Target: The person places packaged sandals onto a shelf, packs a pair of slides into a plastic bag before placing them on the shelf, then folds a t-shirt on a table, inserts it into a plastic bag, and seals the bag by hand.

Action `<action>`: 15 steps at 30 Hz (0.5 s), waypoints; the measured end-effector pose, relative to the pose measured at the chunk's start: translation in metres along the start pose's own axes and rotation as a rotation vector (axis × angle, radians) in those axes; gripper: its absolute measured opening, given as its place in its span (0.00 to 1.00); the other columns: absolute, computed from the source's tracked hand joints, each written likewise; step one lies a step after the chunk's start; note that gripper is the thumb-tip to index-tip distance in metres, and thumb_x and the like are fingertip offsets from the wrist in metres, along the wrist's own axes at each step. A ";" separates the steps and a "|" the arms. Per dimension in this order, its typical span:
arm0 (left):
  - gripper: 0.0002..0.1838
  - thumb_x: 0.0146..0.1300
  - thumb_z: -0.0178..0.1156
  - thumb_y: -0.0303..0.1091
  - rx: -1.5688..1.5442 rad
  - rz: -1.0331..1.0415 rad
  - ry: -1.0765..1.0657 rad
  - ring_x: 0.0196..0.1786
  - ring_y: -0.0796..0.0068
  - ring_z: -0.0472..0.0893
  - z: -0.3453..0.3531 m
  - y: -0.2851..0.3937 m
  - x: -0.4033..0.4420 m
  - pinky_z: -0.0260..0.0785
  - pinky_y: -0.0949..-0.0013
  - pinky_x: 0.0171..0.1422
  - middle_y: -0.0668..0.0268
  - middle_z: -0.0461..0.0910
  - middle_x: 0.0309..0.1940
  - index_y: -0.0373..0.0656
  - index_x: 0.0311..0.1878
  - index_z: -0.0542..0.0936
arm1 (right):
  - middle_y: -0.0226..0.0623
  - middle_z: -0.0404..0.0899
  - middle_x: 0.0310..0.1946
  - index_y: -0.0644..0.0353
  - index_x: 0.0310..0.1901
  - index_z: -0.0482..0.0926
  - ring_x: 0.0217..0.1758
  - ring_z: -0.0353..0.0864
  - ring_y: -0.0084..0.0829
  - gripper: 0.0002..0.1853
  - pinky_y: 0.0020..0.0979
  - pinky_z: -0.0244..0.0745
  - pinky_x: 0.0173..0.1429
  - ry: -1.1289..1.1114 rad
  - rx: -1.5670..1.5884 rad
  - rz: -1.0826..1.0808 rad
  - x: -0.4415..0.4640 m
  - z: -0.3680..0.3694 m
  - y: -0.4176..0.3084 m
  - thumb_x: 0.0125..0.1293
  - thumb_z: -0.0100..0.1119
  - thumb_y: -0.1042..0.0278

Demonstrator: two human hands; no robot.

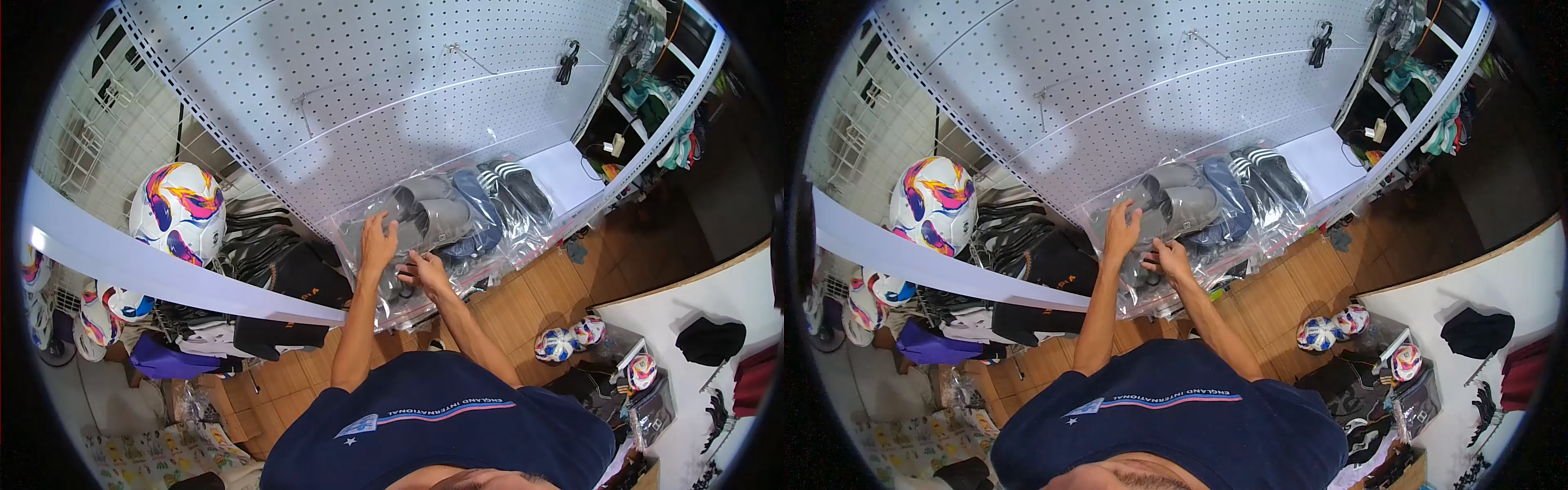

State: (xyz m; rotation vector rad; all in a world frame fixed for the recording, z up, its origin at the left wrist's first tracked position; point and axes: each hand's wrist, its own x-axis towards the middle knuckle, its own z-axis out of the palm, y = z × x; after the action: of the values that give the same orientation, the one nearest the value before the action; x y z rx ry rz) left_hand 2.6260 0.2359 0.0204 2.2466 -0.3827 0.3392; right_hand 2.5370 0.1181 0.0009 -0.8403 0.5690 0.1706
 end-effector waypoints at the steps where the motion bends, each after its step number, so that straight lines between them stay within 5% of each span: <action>1: 0.19 0.65 0.57 0.38 0.001 -0.005 0.000 0.57 0.48 0.75 -0.001 0.005 -0.005 0.66 0.56 0.64 0.48 0.77 0.52 0.37 0.55 0.77 | 0.47 0.74 0.46 0.72 0.49 0.68 0.44 0.85 0.43 0.18 0.38 0.88 0.40 -0.022 -0.049 0.010 0.001 0.000 -0.003 0.72 0.54 0.61; 6: 0.22 0.62 0.62 0.39 -0.061 -0.063 -0.098 0.58 0.49 0.75 -0.001 0.009 -0.025 0.65 0.58 0.64 0.49 0.76 0.53 0.37 0.55 0.77 | 0.48 0.81 0.40 0.70 0.48 0.70 0.35 0.86 0.41 0.21 0.37 0.86 0.34 -0.066 -0.241 0.029 0.017 -0.010 -0.006 0.75 0.47 0.54; 15: 0.22 0.58 0.64 0.35 -0.108 -0.077 -0.050 0.64 0.45 0.69 -0.039 0.036 -0.077 0.60 0.55 0.69 0.46 0.68 0.60 0.39 0.56 0.76 | 0.41 0.82 0.31 0.64 0.40 0.72 0.27 0.84 0.33 0.22 0.32 0.83 0.29 -0.017 -0.343 -0.047 -0.002 -0.014 -0.009 0.71 0.54 0.48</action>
State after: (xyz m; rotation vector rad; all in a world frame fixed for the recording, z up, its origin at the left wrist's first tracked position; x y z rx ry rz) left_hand 2.5374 0.2551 0.0418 2.1606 -0.3312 0.2176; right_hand 2.5327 0.1024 0.0006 -1.1833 0.5106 0.2359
